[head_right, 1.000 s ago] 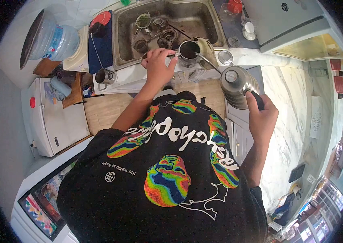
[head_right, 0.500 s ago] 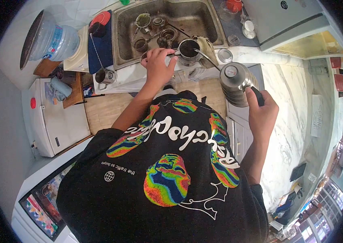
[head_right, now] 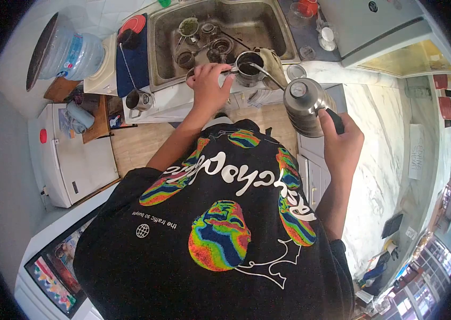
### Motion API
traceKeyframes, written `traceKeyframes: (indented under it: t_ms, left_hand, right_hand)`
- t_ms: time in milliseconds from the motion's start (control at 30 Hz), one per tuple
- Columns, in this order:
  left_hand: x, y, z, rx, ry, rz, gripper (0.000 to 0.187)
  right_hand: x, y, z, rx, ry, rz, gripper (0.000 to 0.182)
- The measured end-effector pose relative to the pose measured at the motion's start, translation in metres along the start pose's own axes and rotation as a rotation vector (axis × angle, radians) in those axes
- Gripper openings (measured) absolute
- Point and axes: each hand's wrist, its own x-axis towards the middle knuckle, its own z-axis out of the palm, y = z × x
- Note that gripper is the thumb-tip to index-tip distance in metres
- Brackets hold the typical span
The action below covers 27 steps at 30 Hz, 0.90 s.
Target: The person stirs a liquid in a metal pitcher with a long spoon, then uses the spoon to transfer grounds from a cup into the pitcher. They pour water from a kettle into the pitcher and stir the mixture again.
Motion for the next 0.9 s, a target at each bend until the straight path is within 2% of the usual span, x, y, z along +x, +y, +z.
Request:
traceKeyframes:
  t_ms: [900]
  left_hand:
    - [-0.01, -0.003, -0.003, -0.041, 0.01, 0.025, 0.027]
  right_hand:
    - [0.001, -0.008, -0.022, -0.059, 0.026, -0.019, 0.037]
